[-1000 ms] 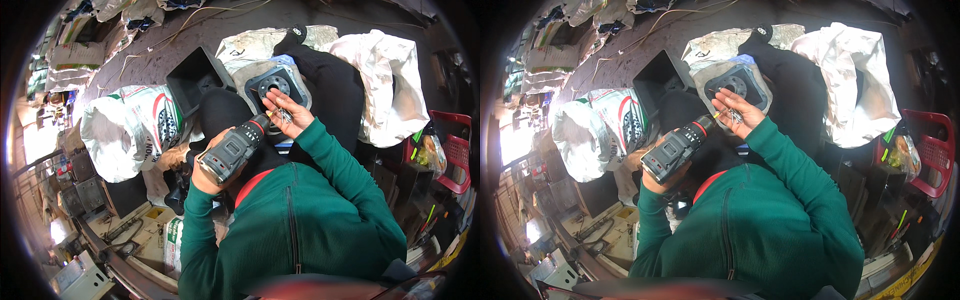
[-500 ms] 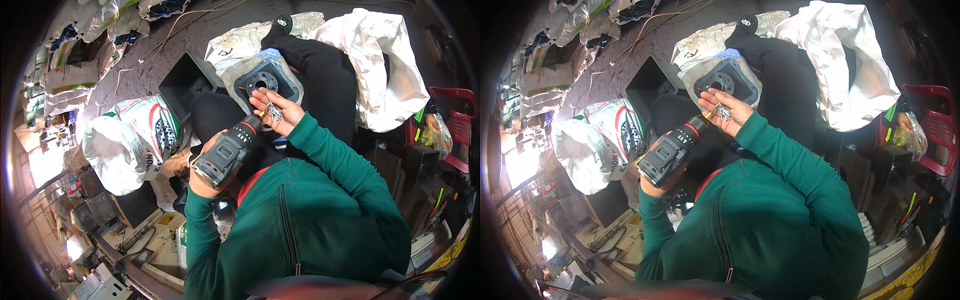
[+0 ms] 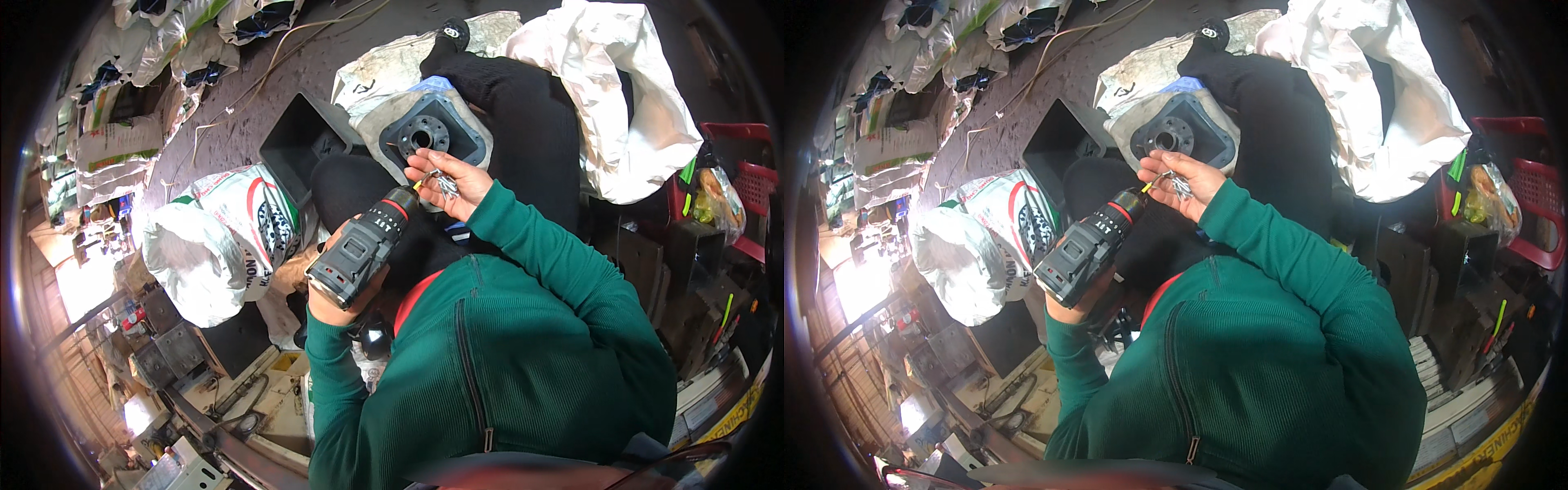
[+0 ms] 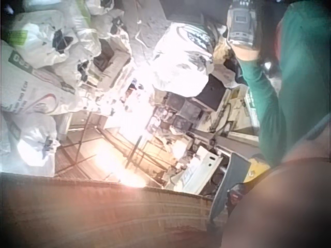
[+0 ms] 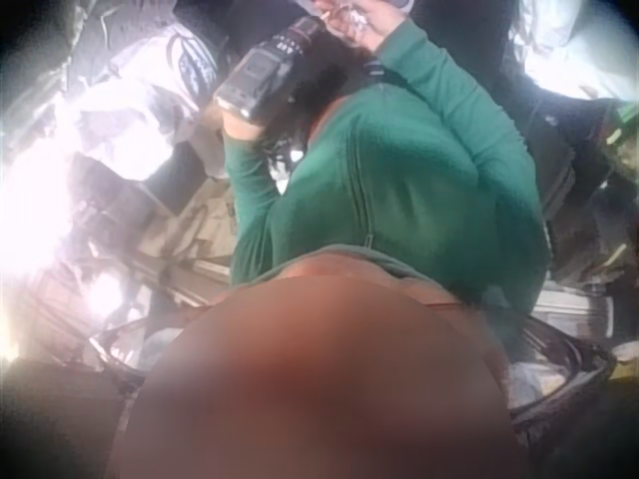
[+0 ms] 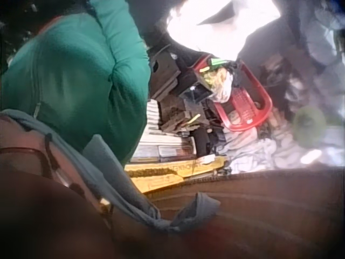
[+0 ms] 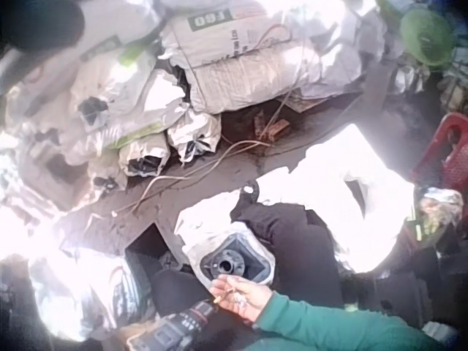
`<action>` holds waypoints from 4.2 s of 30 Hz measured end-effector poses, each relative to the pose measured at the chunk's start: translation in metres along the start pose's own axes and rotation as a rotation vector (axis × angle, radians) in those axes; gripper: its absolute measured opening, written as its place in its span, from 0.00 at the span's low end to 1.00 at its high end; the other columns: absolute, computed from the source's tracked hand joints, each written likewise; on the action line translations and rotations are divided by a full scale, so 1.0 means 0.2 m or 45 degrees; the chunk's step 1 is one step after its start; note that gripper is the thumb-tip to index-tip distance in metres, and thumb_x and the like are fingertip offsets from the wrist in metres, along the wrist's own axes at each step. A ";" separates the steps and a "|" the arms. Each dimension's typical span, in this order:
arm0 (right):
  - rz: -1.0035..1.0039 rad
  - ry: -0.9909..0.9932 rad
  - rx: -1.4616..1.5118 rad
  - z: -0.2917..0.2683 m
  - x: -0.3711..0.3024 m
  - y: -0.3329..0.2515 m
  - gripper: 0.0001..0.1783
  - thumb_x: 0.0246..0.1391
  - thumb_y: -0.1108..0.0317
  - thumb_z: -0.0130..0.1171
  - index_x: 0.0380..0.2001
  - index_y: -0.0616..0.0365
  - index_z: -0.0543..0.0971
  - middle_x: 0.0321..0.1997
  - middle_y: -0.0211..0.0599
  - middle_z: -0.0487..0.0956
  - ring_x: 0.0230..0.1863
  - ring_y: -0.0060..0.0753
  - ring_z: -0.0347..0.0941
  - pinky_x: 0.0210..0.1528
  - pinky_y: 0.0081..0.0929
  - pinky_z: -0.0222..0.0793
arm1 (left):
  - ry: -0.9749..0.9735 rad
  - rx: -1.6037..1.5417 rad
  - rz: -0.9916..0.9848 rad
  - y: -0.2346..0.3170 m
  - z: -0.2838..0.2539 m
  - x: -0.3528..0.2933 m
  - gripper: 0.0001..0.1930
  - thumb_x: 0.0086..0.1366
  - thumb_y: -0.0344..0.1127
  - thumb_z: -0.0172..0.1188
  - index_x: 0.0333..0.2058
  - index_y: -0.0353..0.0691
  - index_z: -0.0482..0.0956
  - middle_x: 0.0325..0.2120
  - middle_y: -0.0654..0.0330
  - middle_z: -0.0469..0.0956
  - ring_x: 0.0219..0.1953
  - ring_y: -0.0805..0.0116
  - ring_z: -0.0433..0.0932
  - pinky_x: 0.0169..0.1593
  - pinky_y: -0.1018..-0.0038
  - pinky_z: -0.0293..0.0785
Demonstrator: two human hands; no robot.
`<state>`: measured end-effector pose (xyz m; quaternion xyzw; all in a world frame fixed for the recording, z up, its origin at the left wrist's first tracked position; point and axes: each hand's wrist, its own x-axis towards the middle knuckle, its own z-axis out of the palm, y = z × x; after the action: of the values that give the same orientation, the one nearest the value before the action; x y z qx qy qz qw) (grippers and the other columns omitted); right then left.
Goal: The person uses a cordless drill to fasten screws into a black plastic housing component. They repeatedly insert screws, drive them with the drill, and reposition the part on a cushioned surface. The person also briefly reaches toward the camera during the task.
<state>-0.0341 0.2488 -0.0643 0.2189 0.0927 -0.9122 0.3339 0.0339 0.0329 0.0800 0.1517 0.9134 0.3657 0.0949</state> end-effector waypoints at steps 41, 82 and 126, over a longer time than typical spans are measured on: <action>0.298 0.070 -0.091 -0.18 -0.01 0.03 0.21 0.63 0.52 0.48 0.44 0.60 0.75 0.35 0.32 0.79 0.34 0.24 0.78 0.35 0.27 0.80 | -0.084 0.267 0.007 -0.05 -0.05 -0.01 0.32 0.48 0.28 0.68 0.54 0.35 0.69 0.45 0.56 0.77 0.47 0.62 0.78 0.52 0.69 0.73; 0.220 0.310 0.242 -0.13 0.03 0.15 0.08 0.60 0.65 0.56 0.39 0.56 0.76 0.28 0.24 0.77 0.24 0.13 0.73 0.27 0.15 0.74 | 0.007 0.275 -0.135 0.02 0.13 -0.02 0.33 0.46 0.29 0.68 0.55 0.41 0.71 0.39 0.57 0.81 0.32 0.62 0.82 0.37 0.72 0.77; -0.523 0.804 -0.683 -0.35 0.37 -0.03 0.18 0.57 0.53 0.60 0.41 0.55 0.78 0.13 0.13 0.57 0.12 0.09 0.46 0.13 0.15 0.39 | -0.408 0.197 -0.295 -0.11 -0.02 0.47 0.26 0.52 0.35 0.68 0.51 0.39 0.73 0.41 0.53 0.80 0.43 0.57 0.80 0.48 0.70 0.75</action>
<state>-0.0643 0.2328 -0.1596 0.3690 0.4641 -0.7918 0.1464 -0.0604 0.0489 0.0614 0.1087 0.9233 0.2522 0.2685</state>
